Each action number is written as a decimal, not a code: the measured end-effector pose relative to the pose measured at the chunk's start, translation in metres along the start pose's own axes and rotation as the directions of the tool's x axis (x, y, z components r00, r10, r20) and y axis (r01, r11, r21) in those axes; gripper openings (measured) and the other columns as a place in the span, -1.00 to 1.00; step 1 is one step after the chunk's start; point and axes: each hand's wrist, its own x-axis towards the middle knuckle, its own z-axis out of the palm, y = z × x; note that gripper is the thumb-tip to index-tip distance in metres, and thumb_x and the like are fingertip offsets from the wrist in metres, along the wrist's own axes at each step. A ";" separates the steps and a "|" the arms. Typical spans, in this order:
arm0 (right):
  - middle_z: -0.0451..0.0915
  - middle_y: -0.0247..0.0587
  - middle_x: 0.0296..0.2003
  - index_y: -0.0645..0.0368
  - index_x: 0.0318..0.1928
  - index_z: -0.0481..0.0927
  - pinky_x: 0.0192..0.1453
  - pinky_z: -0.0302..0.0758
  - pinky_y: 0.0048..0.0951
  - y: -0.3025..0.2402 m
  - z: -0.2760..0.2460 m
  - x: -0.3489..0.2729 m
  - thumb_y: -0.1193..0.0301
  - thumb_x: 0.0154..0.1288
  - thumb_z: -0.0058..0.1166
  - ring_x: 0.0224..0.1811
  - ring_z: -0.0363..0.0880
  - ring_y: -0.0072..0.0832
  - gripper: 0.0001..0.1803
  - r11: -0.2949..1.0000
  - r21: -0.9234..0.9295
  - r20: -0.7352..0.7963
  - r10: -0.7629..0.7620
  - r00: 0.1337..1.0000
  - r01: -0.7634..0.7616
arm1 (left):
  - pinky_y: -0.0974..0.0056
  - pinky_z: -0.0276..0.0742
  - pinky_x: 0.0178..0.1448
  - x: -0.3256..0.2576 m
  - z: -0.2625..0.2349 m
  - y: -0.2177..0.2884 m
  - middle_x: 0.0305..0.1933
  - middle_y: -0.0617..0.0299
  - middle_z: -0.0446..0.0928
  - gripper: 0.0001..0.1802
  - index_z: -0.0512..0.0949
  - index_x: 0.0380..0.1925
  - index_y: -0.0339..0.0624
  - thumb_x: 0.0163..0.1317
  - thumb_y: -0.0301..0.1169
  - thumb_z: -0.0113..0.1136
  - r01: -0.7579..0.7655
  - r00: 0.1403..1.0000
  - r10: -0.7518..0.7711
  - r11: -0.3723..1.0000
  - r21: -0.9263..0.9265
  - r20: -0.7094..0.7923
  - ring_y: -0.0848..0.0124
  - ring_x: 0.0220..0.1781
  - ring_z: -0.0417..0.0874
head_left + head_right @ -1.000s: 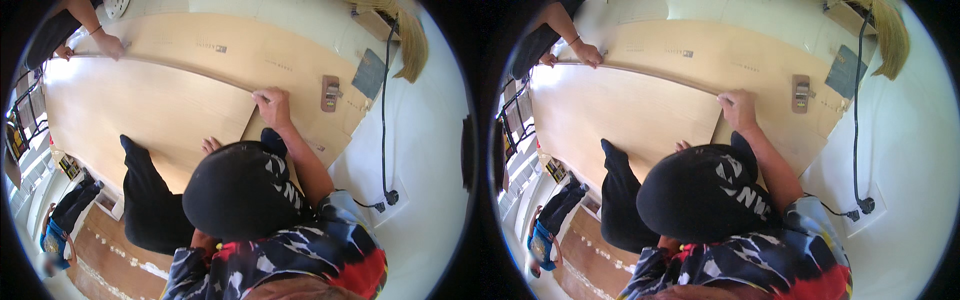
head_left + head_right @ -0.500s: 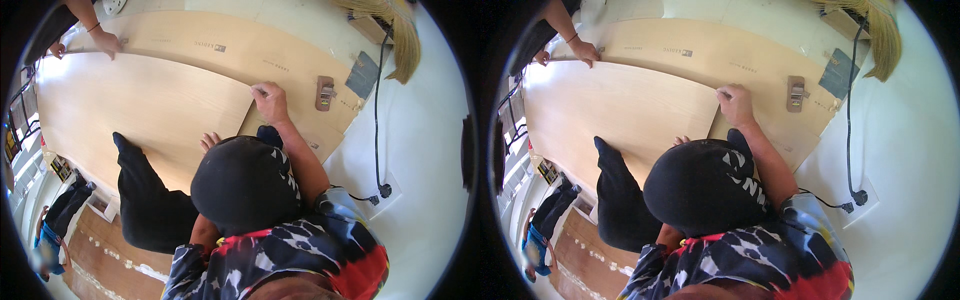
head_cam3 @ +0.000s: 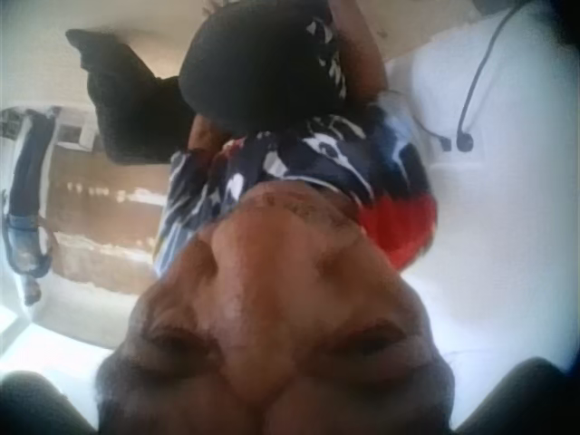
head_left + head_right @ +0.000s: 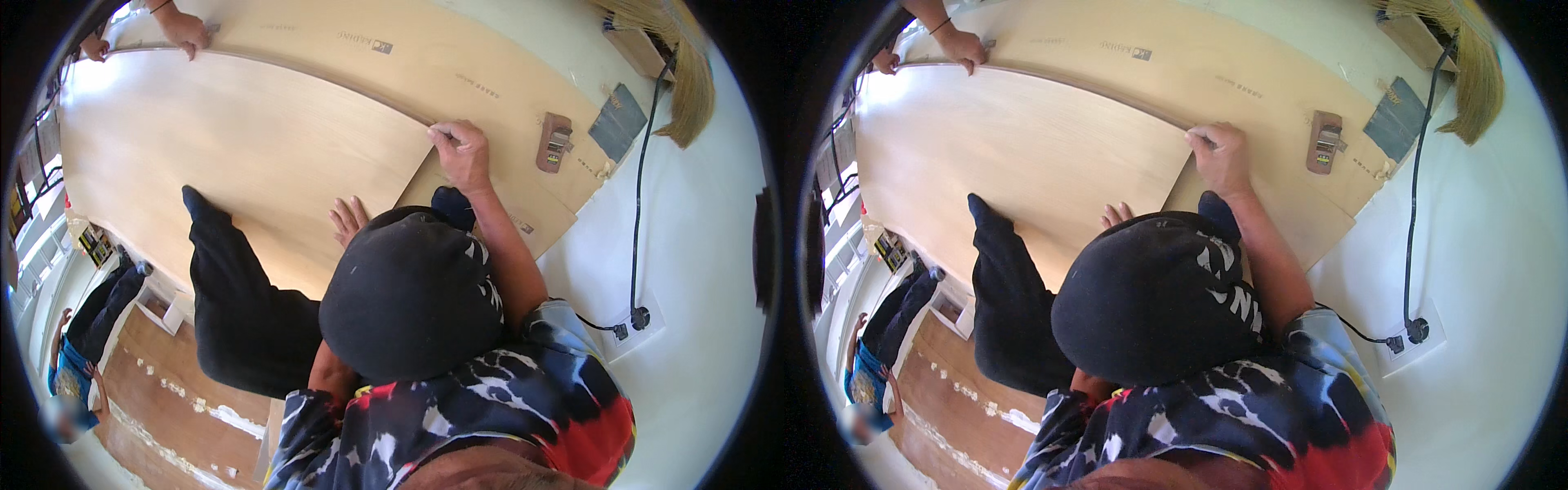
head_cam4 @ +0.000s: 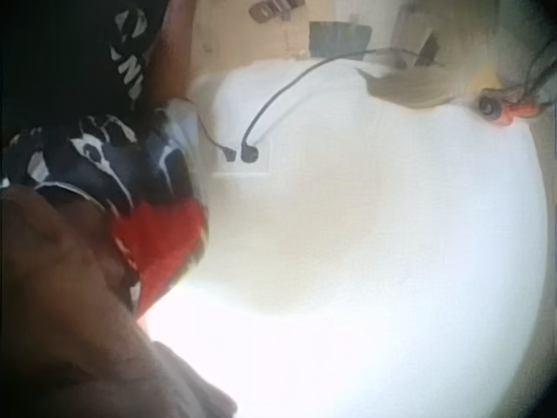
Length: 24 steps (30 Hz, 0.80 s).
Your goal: The person kneels on the floor and uses a hand plane to smooth the edges of large wooden floorboards. They align the boards with the help of another person and continue planing the seams to ensure a flush fit.
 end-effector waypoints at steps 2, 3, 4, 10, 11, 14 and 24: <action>0.72 -0.14 -0.36 0.26 -0.26 0.75 -0.15 0.57 -0.39 0.003 0.002 -0.004 0.49 0.26 0.32 -0.33 0.66 -0.41 -0.91 0.998 0.037 -0.017 0.044 0.999 -0.044 | -0.65 0.00 0.41 0.002 0.001 -0.005 0.69 -0.10 -0.18 -0.14 0.05 0.59 0.06 0.43 0.17 0.00 -0.015 0.999 0.015 1.000 -0.004 0.031 -0.30 0.67 -0.18; 0.72 -0.14 -0.36 0.25 -0.25 0.75 -0.14 0.57 -0.40 0.005 0.000 -0.001 0.49 0.27 0.32 -0.32 0.66 -0.42 -0.91 0.995 0.058 -0.035 0.087 0.996 -0.085 | -0.65 -0.01 0.41 0.006 0.004 -0.006 0.69 -0.10 -0.17 -0.13 0.05 0.59 0.06 0.42 0.18 0.00 -0.039 0.996 0.039 0.999 0.000 0.075 -0.31 0.66 -0.17; 0.72 -0.14 -0.36 0.25 -0.25 0.75 -0.14 0.57 -0.40 0.007 -0.003 0.004 0.49 0.27 0.32 -0.31 0.66 -0.42 -0.91 0.989 0.080 -0.052 0.129 0.990 -0.125 | -0.64 0.00 0.41 0.008 0.007 -0.004 0.69 -0.10 -0.16 -0.13 0.05 0.59 0.07 0.43 0.19 -0.01 -0.062 0.994 0.062 0.998 -0.005 0.093 -0.30 0.66 -0.17; 0.72 -0.12 -0.36 0.25 -0.24 0.75 -0.13 0.58 -0.40 0.003 0.007 0.005 0.49 0.28 0.31 -0.31 0.67 -0.42 -0.91 0.999 -0.045 -0.057 0.012 0.998 -0.015 | -0.60 0.03 0.43 0.003 0.008 -0.005 0.68 -0.11 -0.13 -0.17 0.04 0.59 0.08 0.46 0.15 -0.05 -0.041 0.999 0.041 0.999 0.021 0.002 -0.26 0.67 -0.15; 0.72 -0.12 -0.35 0.26 -0.24 0.75 -0.13 0.58 -0.40 0.004 0.007 0.010 0.49 0.29 0.31 -0.31 0.67 -0.42 -0.91 0.991 -0.123 -0.058 -0.059 0.997 0.052 | -0.58 0.05 0.44 0.004 0.015 -0.004 0.68 -0.10 -0.13 -0.18 0.04 0.59 0.08 0.47 0.14 -0.06 -0.040 0.995 0.046 0.997 0.070 -0.091 -0.24 0.68 -0.14; 0.72 -0.08 -0.37 0.24 -0.27 0.76 -0.14 0.57 -0.30 -0.001 -0.003 0.010 0.47 0.23 0.33 -0.31 0.67 -0.25 -0.90 0.996 -0.002 -0.039 0.094 0.995 -0.094 | -0.54 0.08 0.45 0.011 0.004 0.005 0.68 -0.10 -0.14 -0.21 0.04 0.59 0.08 0.48 0.10 -0.06 -0.079 0.996 0.087 0.979 0.188 -0.036 -0.23 0.68 -0.14; 0.70 -0.21 -0.40 0.19 -0.31 0.75 -0.05 0.47 -0.29 -0.044 -0.008 -0.018 0.54 0.13 0.41 -0.34 0.60 -0.30 -0.90 0.991 0.054 -0.037 -0.119 0.992 0.121 | -0.33 0.28 0.49 0.020 -0.028 0.010 0.54 -0.40 0.12 -0.35 0.17 0.51 -0.23 0.57 -0.09 -0.17 -0.298 0.913 0.385 0.853 0.428 -0.133 -0.38 0.53 0.20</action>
